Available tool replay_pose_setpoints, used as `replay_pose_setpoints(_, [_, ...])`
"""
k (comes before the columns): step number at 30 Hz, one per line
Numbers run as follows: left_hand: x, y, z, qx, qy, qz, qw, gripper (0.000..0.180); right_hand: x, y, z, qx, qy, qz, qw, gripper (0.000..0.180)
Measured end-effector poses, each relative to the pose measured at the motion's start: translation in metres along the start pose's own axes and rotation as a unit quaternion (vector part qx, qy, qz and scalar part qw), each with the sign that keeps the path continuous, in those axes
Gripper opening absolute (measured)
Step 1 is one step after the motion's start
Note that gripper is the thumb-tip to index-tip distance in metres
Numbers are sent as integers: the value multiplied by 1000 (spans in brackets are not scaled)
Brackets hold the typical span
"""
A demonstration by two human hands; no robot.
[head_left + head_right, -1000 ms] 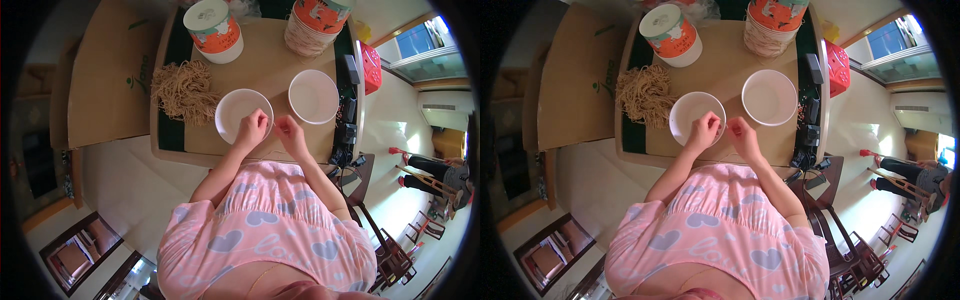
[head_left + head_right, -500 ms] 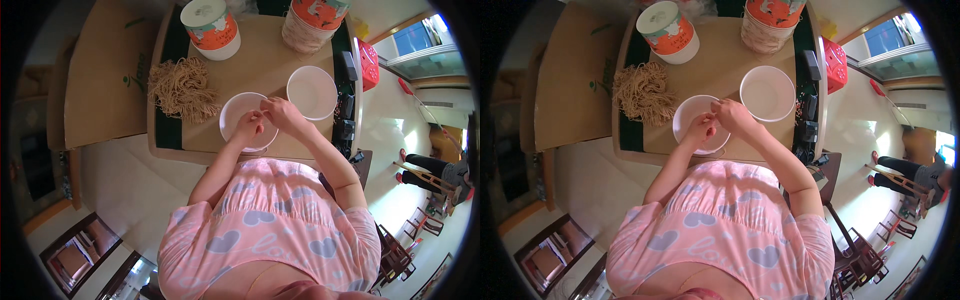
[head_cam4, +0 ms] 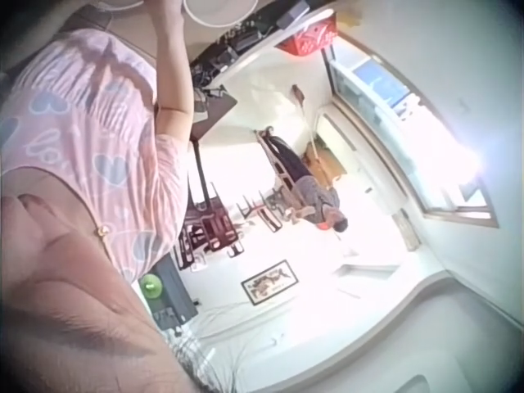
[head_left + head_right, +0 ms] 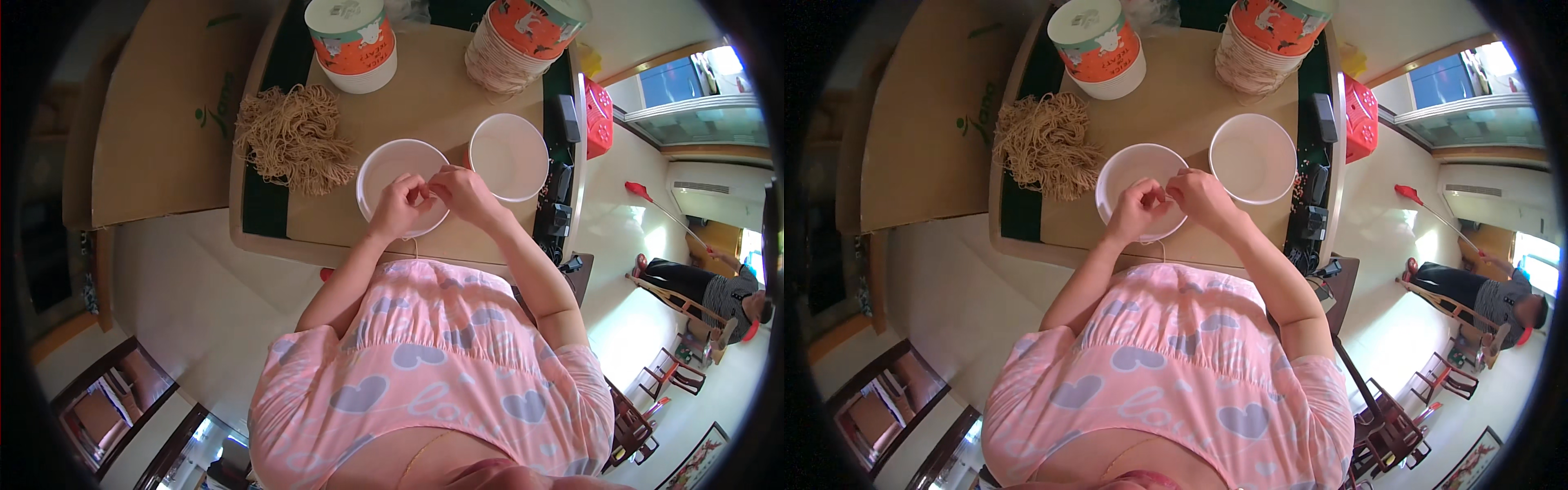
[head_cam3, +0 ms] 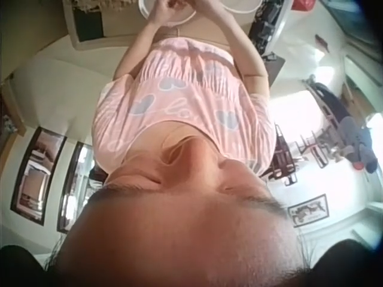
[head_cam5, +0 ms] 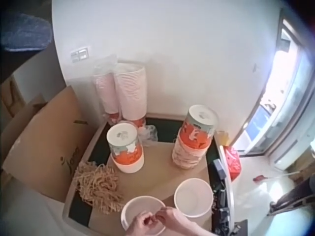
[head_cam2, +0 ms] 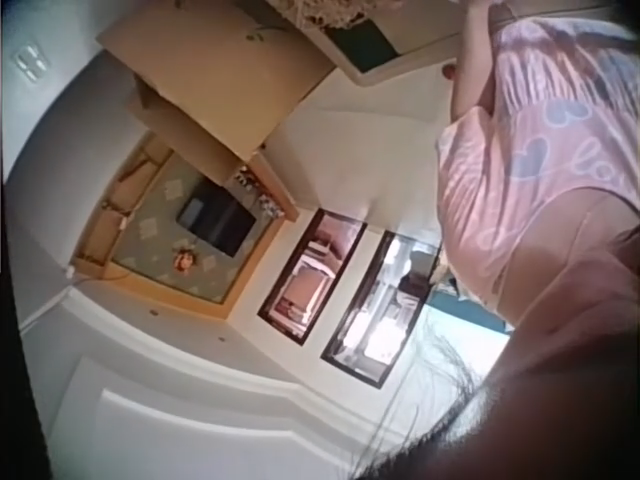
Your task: The person is manually attaching rubber bands or strings to paper cups for packaging.
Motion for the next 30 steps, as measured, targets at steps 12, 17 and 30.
replay_pose_setpoints(12, [9, 39, 18, 269, 3, -224, 937, 25, -8, 18, -6, 163, 17, -115, 980, 10])
replay_pose_setpoints(17, [17, 39, 19, 286, 16, -325, 901, 12, -11, 16, -3, 117, 48, -79, 989, 10])
replay_pose_setpoints(30, [16, -35, 2, -299, -21, 185, 936, 15, -11, 24, 33, 171, 245, -199, 933, 7])
Point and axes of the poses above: each hand's wrist, its own z-axis away from the middle knuckle, its own x-axis out of the palm, y = z × x, the point moved 9 cm from there along -z, towards the middle knuckle, and after that the axes turned 14 degrees about y, right-handed, at the moved point
